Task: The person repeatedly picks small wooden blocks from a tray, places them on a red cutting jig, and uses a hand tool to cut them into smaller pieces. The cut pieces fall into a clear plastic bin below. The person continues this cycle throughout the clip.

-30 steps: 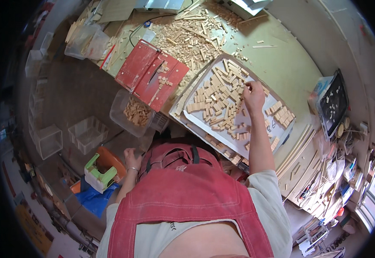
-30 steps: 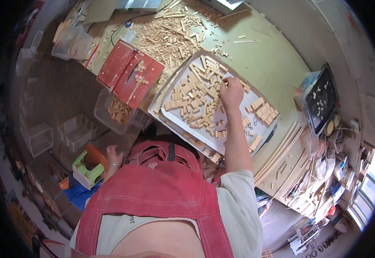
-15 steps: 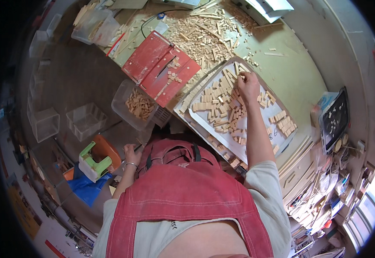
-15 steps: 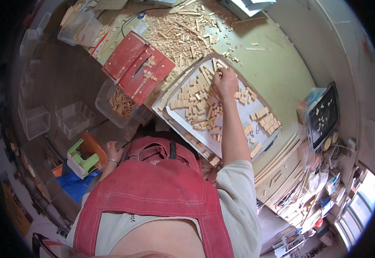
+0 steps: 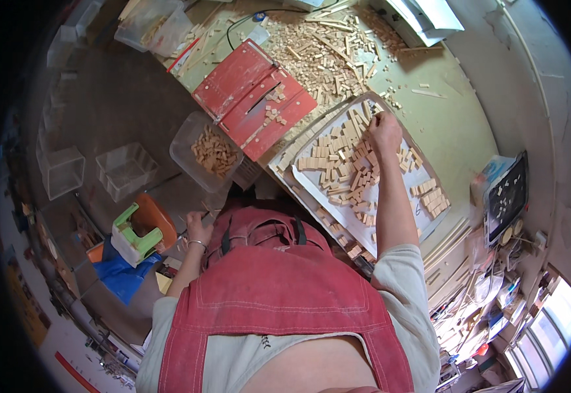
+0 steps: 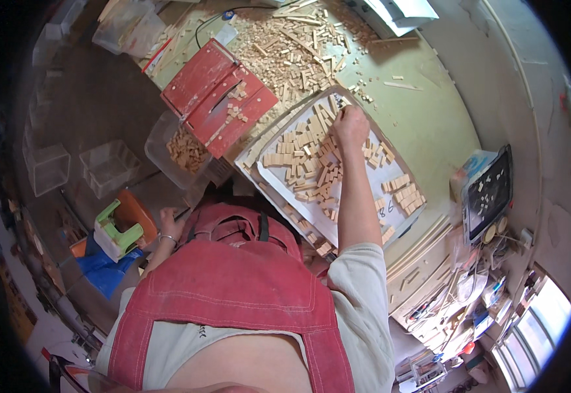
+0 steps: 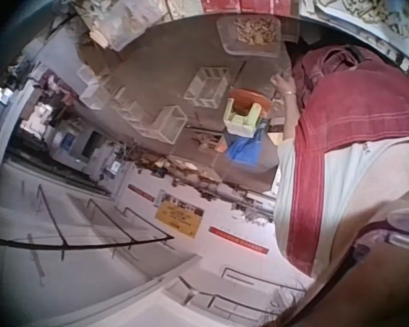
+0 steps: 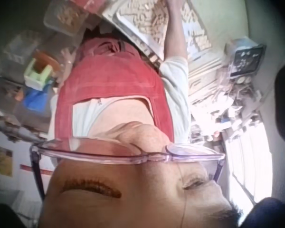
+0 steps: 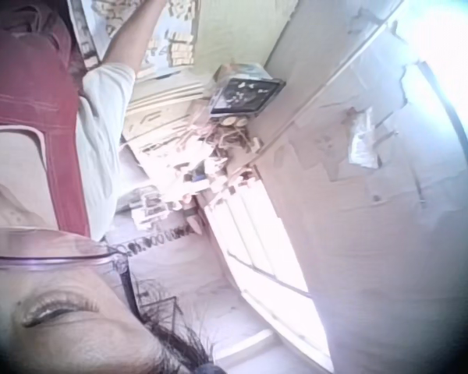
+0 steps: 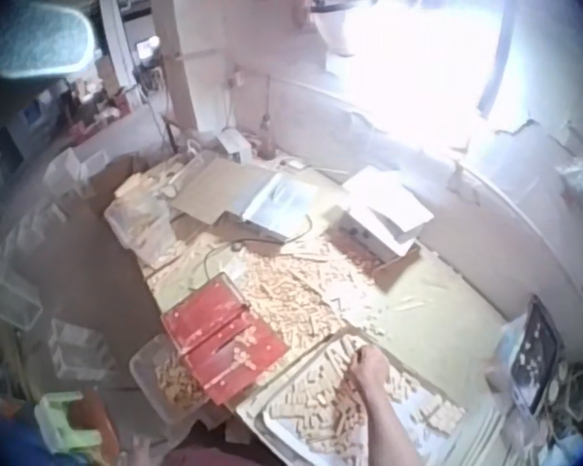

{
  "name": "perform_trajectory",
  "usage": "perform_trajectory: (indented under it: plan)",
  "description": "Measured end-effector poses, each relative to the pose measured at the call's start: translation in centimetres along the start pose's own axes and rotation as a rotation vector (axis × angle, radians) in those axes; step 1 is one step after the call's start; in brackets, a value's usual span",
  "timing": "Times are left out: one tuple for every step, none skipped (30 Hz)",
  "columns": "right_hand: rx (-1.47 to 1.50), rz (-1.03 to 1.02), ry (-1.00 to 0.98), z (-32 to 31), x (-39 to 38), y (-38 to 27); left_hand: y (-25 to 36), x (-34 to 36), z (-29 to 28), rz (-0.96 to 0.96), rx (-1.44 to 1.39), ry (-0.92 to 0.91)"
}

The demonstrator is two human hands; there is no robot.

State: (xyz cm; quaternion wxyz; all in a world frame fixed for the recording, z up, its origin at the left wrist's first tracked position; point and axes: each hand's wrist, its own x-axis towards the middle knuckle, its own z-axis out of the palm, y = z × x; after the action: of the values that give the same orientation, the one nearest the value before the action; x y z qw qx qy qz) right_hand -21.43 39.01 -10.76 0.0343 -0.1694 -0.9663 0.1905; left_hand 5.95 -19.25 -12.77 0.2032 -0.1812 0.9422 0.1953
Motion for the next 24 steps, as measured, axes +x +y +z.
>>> perform_trajectory:
  plan:
    - [-0.013, 0.001, -0.001, 0.0, 0.1, 0.1, 0.0, 0.0, 0.1, 0.009, -0.006, 0.006]
    - [-0.026, 0.006, -0.002, 0.0, 0.0, 0.2, -0.1, 0.1, 0.1, 0.020, -0.010, 0.011]
    - [-0.003, -0.010, 0.021, 0.2, 0.0, 0.4, -0.2, 0.2, 0.2, 0.032, -0.013, 0.015]
    - [0.019, -0.026, 0.045, 0.3, 0.0, 0.7, -0.3, 0.3, 0.2, 0.022, -0.018, 0.008]
    - [0.042, -0.044, 0.067, 0.2, 0.0, 0.5, -0.3, 0.3, 0.2, 0.009, -0.024, 0.002]
    - [0.105, -0.068, 0.055, 0.1, -0.2, 0.2, -0.4, 0.3, 0.3, -0.003, -0.029, -0.005]
    - [0.169, -0.092, 0.044, -0.1, -0.6, 0.0, -0.4, 0.2, 0.3, -0.012, -0.024, -0.008]
    - [0.232, -0.114, 0.035, -0.4, -0.9, -0.3, -0.4, 0.2, 0.2, -0.018, -0.019, -0.011]
    - [0.239, -0.108, 0.055, -0.2, -1.1, -0.2, -0.4, 0.1, 0.2, -0.024, -0.014, -0.014]
    - [0.246, -0.102, 0.074, 0.0, -1.4, -0.2, -0.4, 0.0, 0.2, -0.032, -0.011, -0.020]
    - [0.253, -0.096, 0.098, 0.2, -1.4, -0.1, -0.2, 0.1, -0.1, -0.035, -0.009, -0.024]
    - [0.253, -0.061, 0.090, 0.3, -1.3, 0.1, 0.0, 0.2, -0.3, -0.040, -0.006, -0.028]
    - [0.252, -0.025, 0.082, 0.4, -1.2, 0.3, 0.2, 0.3, -0.3, -0.041, -0.009, -0.028]
    - [0.252, 0.012, 0.074, 0.2, -1.0, 0.1, 0.2, 0.4, -0.4, -0.041, -0.010, -0.028]
    - [0.213, 0.008, 0.043, 0.1, -0.8, -0.1, 0.2, 0.4, -0.5, -0.042, -0.012, -0.028]
    - [0.174, 0.004, 0.013, 0.1, -0.5, -0.4, 0.3, 0.4, -0.6, -0.037, -0.012, -0.026]
    - [0.134, -0.001, -0.017, -0.2, -0.1, -0.8, 0.3, 0.4, -0.6, -0.031, -0.014, -0.024]
    - [0.071, 0.003, -0.084, -0.5, 0.5, -1.0, 0.4, 0.4, -0.6, -0.025, -0.015, -0.022]
    - [0.008, 0.007, -0.152, -0.7, 1.2, -1.3, 0.5, 0.5, -0.6, -0.026, -0.018, -0.026]
    - [-0.057, 0.011, -0.218, -0.9, 1.8, -1.3, 0.6, 0.5, -0.8, -0.025, -0.023, -0.031]
    - [-0.059, 0.022, -0.255, -0.8, 2.4, -1.1, 0.8, 0.5, -0.9, -0.025, -0.027, -0.036]
    - [-0.061, 0.032, -0.291, -0.8, 2.9, -0.8, 0.9, 0.6, -1.0, -0.021, -0.024, -0.036]
    - [-0.063, 0.041, -0.327, -0.8, 3.4, -0.4, 1.1, 0.6, -1.1, -0.018, -0.021, -0.034]
    - [-0.054, 0.035, -0.353, -0.8, 3.8, 0.0, 1.2, 0.7, -1.1, -0.016, -0.018, -0.032]
